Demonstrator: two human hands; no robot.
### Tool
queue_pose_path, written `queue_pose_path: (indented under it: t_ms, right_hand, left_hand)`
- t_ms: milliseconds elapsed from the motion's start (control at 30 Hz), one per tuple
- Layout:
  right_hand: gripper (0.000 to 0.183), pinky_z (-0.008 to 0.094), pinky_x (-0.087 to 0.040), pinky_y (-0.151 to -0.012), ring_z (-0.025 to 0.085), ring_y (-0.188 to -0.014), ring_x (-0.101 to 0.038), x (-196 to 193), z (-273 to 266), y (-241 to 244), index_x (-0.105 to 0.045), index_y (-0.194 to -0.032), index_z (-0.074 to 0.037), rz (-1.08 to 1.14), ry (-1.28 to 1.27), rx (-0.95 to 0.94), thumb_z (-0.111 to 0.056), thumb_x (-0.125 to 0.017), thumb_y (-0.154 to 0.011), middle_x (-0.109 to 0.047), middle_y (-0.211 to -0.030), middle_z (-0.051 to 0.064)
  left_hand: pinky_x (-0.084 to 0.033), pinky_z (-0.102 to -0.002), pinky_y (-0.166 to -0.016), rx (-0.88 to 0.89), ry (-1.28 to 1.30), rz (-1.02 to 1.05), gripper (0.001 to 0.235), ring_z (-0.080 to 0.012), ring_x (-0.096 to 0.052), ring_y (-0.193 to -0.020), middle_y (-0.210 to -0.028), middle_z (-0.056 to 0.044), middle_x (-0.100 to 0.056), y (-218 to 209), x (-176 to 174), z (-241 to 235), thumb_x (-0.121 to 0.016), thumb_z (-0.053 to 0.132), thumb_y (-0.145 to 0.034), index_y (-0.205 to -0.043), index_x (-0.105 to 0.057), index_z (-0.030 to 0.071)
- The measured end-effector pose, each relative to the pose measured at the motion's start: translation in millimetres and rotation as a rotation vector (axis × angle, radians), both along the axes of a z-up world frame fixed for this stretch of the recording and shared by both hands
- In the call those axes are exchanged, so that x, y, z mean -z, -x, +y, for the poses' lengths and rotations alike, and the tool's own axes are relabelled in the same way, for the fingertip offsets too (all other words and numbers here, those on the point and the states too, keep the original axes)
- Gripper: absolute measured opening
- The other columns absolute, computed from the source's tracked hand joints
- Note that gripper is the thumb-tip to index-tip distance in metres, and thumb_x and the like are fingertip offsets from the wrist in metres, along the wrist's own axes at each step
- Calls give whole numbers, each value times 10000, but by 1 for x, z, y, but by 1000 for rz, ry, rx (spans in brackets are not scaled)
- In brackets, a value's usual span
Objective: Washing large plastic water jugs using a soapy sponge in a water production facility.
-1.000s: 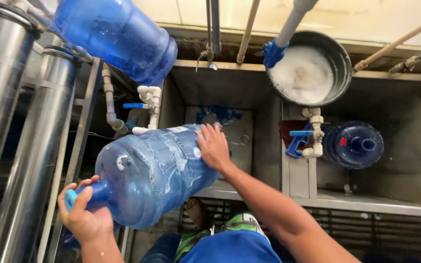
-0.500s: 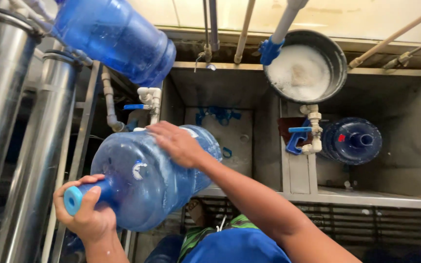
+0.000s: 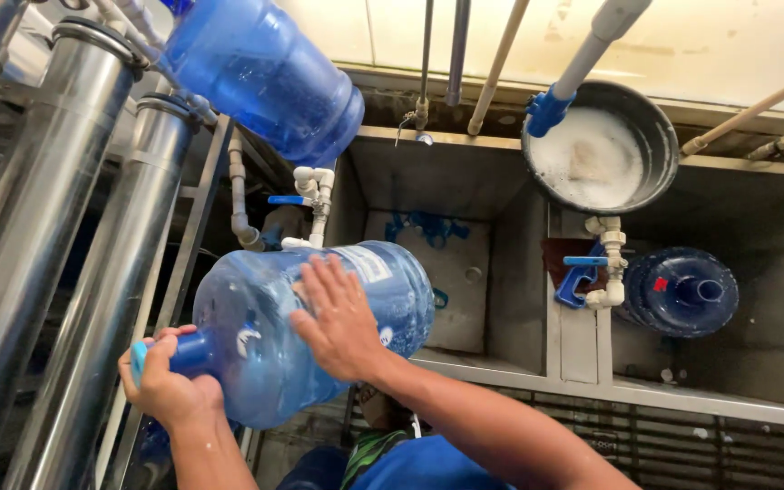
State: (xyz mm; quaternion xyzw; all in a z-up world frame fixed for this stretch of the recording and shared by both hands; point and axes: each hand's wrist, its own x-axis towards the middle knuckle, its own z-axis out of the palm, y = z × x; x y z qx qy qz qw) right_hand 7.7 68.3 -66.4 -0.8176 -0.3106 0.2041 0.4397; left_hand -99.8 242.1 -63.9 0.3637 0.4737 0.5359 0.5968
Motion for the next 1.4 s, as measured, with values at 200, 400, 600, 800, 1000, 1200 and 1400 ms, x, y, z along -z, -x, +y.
queue_pose_path:
  t_ms: [200, 400, 600, 800, 1000, 1200, 1400]
  right_hand:
    - [748, 493, -275, -1131, 305, -1495, -371, -3, 18, -58, -391, -1565, -61, -187, -18, -214, -550, -231, -1022, -443, -1594, 162]
    - [466, 454, -470, -895, 319, -1078, -711, -30, 6, -13, -567, -1209, -145, 135, -234, 337, -503, -439, -938, -753, -1164, 84]
    - [572, 572, -215, -1262, 364, -1589, -236, 2, -30, 21, -426, -1561, -145, -272, -366, -90, -461, -233, -1125, -363, -1657, 150]
    - [620, 542, -260, -1176, 377, -1558, -261, -4, -19, -38, -422, -1576, -150, -310, -148, -148, -457, -213, -1080, -359, -1653, 178]
    - [581, 546, -188, -1272, 386, -1599, -160, 7, -45, -14, -400, -1586, -179, -341, -262, -231, -486, -230, -1123, -245, -1697, 186]
    - [579, 512, -103, -1305, 312, -1570, -235, -9, -32, -27, -494, -1509, -82, -431, -249, -270, -406, -213, -1119, -402, -1606, 229]
    - [662, 536, -212, -1172, 331, -1557, -278, 5, -15, -61, -286, -1619, -296, -145, -5, -173, -557, -125, -1033, -316, -1691, 120]
  left_hand:
    - [-552, -470, -883, 446, -315, -51, 282, -302, -669, -826, -873, -116, -630, 10, -5, -24, -644, 82, -739, -988, -518, 126]
    - [-572, -457, -901, 428, -309, -67, 296, -304, -689, -805, -831, -107, -637, 11, 2, -11, -664, 111, -706, -974, -539, 102]
    - [-565, -462, -891, 437, -238, -107, 284, -301, -686, -818, -843, -111, -649, 19, 14, 0, -647, 87, -712, -977, -546, 108]
    - [-564, -489, -900, 625, -366, -195, 299, -315, -663, -824, -846, -130, -629, 6, -3, -16, -656, 38, -726, -990, -539, 112]
    - [-563, -480, -882, 511, -328, -86, 293, -308, -684, -816, -844, -109, -639, 10, 2, -11, -651, 80, -695, -965, -544, 117]
    - [-572, -489, -912, 602, -320, -158, 302, -300, -665, -831, -845, -108, -628, 7, -5, -13, -667, 64, -712, -978, -536, 123]
    - [-564, -478, -933, 637, -341, -140, 310, -310, -669, -850, -865, -120, -629, 10, -5, -13, -657, 25, -724, -994, -541, 122]
